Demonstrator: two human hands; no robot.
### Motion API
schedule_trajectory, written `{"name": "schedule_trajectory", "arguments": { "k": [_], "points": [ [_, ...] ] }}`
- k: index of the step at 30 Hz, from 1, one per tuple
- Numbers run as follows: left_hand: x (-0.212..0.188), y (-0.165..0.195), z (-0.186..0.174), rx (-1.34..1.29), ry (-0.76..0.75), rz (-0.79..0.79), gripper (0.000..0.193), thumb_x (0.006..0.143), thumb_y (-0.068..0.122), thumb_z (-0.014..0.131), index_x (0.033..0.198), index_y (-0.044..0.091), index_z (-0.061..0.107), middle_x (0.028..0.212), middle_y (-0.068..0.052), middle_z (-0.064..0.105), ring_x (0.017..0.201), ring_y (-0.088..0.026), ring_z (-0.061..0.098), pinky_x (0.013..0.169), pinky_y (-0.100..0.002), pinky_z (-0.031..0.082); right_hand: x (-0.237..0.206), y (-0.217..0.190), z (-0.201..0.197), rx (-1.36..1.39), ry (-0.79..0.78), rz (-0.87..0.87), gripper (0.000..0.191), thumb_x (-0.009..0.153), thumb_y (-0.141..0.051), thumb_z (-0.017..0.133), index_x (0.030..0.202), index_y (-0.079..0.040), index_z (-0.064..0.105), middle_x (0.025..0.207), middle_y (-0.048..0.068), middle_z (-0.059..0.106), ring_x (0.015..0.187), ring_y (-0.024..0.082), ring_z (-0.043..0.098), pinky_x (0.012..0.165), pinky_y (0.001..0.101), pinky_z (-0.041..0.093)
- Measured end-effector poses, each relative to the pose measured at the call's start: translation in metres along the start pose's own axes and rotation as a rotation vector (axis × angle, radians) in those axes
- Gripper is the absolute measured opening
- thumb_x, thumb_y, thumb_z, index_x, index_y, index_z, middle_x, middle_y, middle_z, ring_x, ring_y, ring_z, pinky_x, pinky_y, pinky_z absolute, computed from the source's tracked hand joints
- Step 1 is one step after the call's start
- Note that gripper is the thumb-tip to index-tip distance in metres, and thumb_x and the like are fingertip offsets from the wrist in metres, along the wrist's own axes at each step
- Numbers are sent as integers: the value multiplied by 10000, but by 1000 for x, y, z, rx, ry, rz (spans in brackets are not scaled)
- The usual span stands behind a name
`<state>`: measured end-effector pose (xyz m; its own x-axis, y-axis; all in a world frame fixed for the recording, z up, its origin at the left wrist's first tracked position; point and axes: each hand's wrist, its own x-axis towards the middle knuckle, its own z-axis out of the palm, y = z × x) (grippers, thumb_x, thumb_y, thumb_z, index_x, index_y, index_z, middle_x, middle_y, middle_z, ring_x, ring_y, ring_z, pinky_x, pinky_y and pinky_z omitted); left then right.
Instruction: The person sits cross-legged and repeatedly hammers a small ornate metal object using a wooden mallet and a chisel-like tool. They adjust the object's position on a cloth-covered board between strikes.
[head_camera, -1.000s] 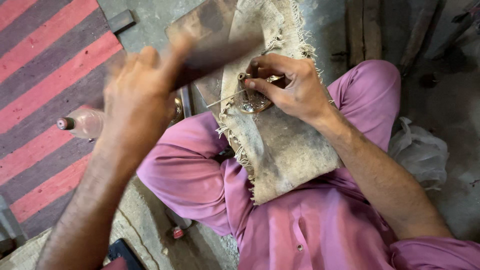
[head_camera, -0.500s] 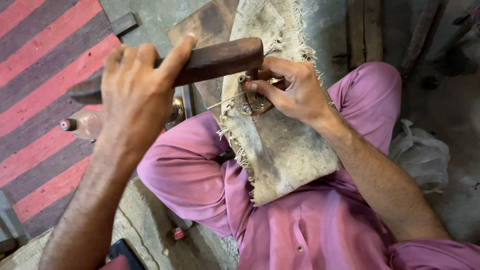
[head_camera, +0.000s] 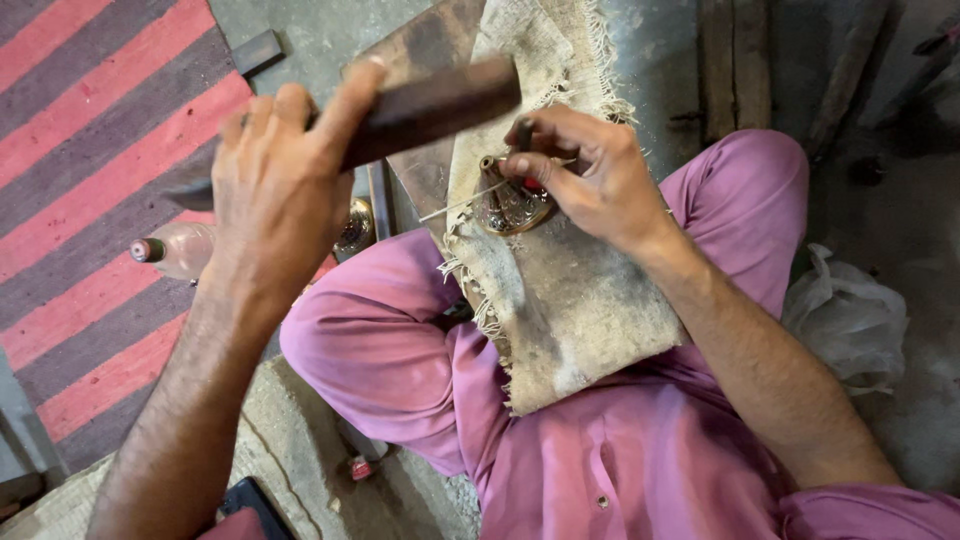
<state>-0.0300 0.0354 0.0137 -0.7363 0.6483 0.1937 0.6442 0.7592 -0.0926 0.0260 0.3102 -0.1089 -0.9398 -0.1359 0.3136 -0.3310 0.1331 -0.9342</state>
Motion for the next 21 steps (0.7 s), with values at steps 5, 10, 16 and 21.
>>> {"name": "schedule_trajectory", "arguments": {
  "k": [5,10,16,21],
  "points": [
    [0,2,-5,-523,122,34,755,921,4,696,1571,191,360,1242,-205,598,1119,-421,632,923,-511,516,0,-4,-1,30,30,76,216,1014,-114,739,1188,-1,679,1040,109,781,956,154,779,853,275,661],
    [6,1,-13,-114,22,21,738,937,-38,684,1574,251,447,1031,-168,626,1005,-385,656,872,-527,516,2,-8,1,-112,30,46,193,989,-91,766,1147,11,719,1011,113,774,869,156,765,752,270,656],
    [11,0,-16,-315,108,120,654,945,7,603,1549,201,443,1161,-180,593,1067,-385,619,893,-516,506,1,-11,1,49,5,40,200,1007,-57,734,1192,14,703,1070,100,766,982,171,766,890,277,661],
    [11,1,-16,249,73,84,590,970,31,709,1475,269,520,992,-141,641,917,-341,661,762,-514,530,8,-4,-2,162,-25,67,190,1026,-28,704,1210,12,678,1072,117,765,1005,178,780,946,292,678]
  ]
}}
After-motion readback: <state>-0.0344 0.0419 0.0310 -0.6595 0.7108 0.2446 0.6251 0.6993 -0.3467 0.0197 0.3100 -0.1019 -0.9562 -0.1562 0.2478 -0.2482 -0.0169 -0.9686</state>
